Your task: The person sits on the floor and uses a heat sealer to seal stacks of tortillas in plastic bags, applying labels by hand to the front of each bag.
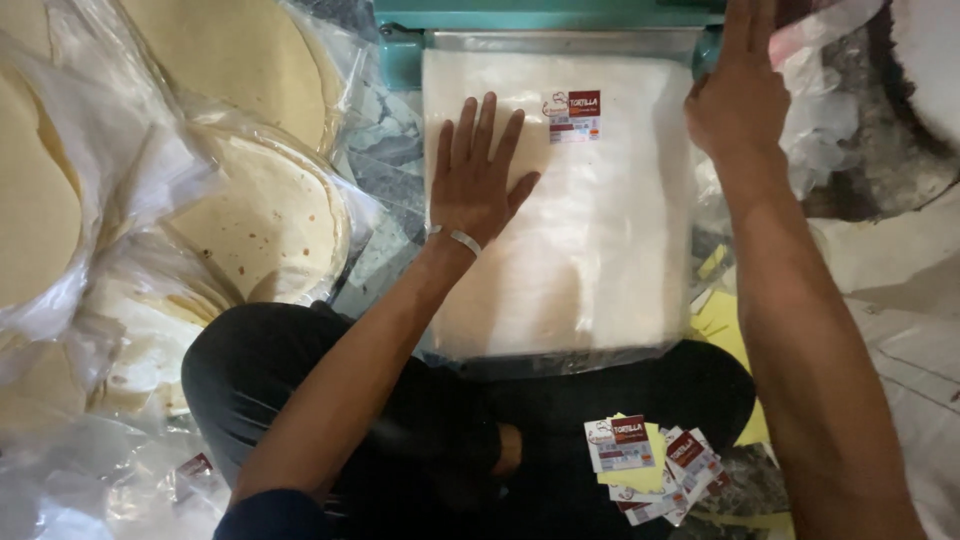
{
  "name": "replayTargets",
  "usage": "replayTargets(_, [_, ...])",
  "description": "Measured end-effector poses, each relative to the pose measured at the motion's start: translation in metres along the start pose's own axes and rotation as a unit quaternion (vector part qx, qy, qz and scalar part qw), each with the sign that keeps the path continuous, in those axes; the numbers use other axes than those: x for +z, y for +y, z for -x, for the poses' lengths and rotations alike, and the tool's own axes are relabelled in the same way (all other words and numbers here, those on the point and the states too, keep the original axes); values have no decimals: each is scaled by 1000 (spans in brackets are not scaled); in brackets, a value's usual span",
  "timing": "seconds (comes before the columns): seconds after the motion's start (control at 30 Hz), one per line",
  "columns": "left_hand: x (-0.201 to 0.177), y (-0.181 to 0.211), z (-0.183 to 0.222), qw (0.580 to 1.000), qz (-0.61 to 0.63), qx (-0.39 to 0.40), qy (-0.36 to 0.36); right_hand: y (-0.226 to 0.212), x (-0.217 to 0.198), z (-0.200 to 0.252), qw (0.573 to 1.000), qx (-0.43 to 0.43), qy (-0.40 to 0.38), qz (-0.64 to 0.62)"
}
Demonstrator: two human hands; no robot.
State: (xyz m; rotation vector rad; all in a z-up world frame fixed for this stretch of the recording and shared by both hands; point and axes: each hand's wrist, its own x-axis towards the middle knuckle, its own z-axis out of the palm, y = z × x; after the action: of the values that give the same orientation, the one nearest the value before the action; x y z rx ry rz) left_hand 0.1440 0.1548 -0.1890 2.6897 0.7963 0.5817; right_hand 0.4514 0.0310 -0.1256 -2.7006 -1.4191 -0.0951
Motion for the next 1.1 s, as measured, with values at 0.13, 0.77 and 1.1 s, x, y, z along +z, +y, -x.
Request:
replayTargets(0.13, [-13,36,18,998,-25,19,-52,2,-2,-7,1000,-18,-5,-4])
replayTargets(0.77, [-66,70,51,979,180,46,-78,52,-9,-28,989,-141,11,-41])
replayTargets(1.1, [-300,-30,166,985,153,44,-64,-58,-148,253,953,-116,-126,-252])
